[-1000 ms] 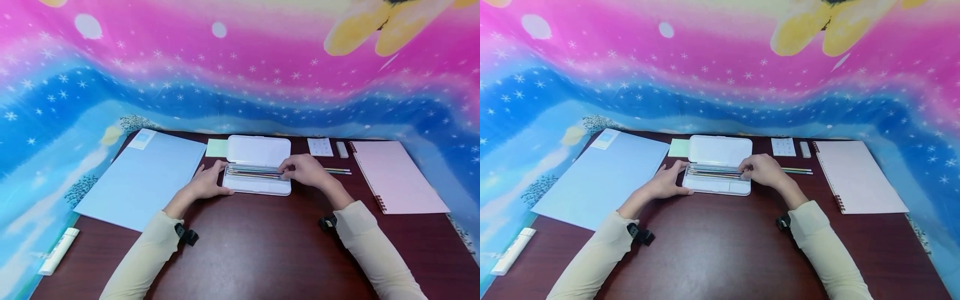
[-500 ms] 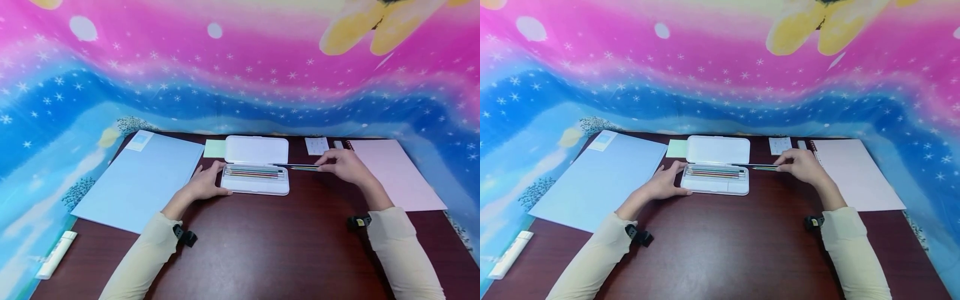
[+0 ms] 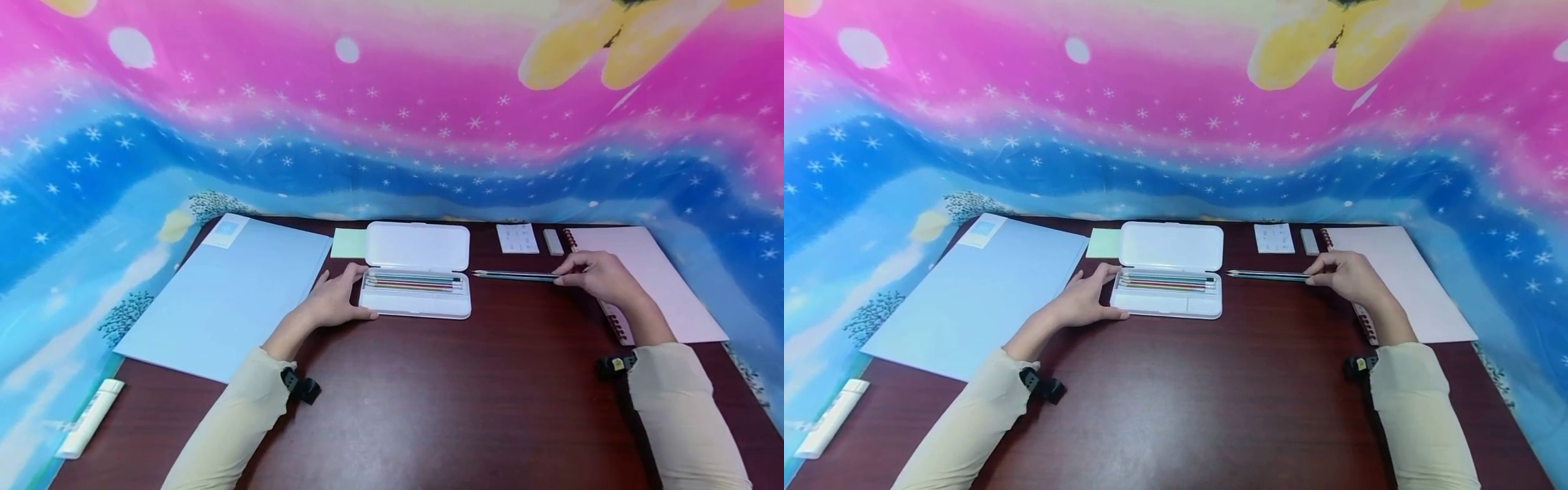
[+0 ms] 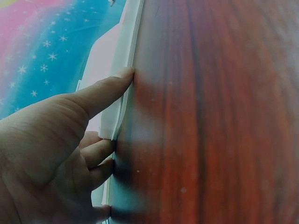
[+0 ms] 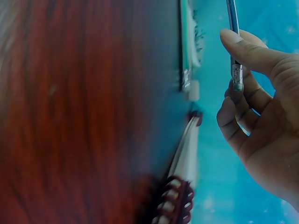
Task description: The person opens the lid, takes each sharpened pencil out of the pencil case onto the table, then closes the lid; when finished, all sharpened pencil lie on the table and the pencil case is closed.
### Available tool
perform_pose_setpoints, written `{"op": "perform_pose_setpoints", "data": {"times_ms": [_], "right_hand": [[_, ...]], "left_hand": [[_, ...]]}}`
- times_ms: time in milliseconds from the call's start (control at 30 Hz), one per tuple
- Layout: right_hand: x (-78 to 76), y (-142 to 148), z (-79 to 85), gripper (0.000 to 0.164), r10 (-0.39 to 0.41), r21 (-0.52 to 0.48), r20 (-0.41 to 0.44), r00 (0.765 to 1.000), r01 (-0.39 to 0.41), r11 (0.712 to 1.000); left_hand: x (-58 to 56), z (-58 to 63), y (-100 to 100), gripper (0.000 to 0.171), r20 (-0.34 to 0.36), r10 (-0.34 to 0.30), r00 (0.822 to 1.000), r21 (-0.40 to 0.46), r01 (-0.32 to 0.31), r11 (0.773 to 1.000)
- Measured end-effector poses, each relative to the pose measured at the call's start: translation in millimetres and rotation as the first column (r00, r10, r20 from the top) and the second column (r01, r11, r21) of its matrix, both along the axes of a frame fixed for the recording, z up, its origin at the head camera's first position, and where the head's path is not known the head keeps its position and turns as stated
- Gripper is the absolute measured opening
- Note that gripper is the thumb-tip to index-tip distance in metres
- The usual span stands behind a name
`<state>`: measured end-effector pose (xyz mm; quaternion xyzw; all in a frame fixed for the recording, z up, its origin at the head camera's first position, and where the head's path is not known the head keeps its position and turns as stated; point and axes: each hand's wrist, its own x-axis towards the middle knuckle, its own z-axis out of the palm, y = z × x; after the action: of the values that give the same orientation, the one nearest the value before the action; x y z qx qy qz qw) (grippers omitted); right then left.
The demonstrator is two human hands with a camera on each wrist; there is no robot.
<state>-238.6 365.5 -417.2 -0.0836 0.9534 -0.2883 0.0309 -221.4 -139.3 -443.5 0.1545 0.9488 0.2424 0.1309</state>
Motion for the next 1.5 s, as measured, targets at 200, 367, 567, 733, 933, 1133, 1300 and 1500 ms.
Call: {"op": "perform_pose_setpoints", "data": {"times_ms": [200, 367, 567, 733, 933, 1133, 1300, 1500], "right_hand": [[-1.2, 4, -6.5, 0.008, -0.037, 0.001, 0.07, 0.997, 0.037, 0.999], [-3.5, 0, -8.4, 0.007, -0.028, -0.004, 0.106, 0.994, 0.028, 1.0], [-5.5, -5, -8.7, 0.008, 0.0, -0.005, 0.143, 0.99, 0.001, 1.0], [-7.5, -6, -10.1, 0.01, 0.01, 0.025, 0.154, 0.988, -0.014, 1.0], [-10.9, -6, -11.5, 0.01, 0.019, 0.043, 0.138, 0.99, -0.025, 0.999], [-14.4, -6, -14.0, 0.008, 0.021, 0.065, 0.148, 0.989, -0.031, 0.997], [-18.0, -7, -16.3, 0.007, 0.011, 0.08, 0.156, 0.988, -0.023, 0.997], [-20.7, -9, -17.1, 0.008, -0.001, 0.09, 0.168, 0.986, -0.014, 0.996]], "left_hand": [[0.8, -0.8, 0, 0.096, -0.001, -0.002, 1.0, 0.009, 0.002, 1.0], [0.5, -0.5, -1, 0.096, -0.002, -0.002, 1.0, 0.011, 0.002, 1.0], [0.1, 0.3, -1, 0.097, -0.002, -0.002, 1.0, 0.009, 0.002, 1.0], [-0.6, -0.3, -1, 0.097, -0.003, -0.009, 1.0, 0.008, 0.01, 1.0], [-0.7, -1.0, -1, 0.097, -0.004, -0.01, 1.0, 0.008, 0.01, 1.0], [-0.5, -3.0, -2, 0.096, -0.009, -0.014, 1.0, 0.01, 0.014, 1.0], [-0.3, -2.6, -2, 0.096, -0.011, -0.012, 1.0, 0.005, 0.012, 1.0], [0.0, -1.0, -2, 0.096, -0.01, -0.014, 1.0, 0.008, 0.014, 1.0]]}}
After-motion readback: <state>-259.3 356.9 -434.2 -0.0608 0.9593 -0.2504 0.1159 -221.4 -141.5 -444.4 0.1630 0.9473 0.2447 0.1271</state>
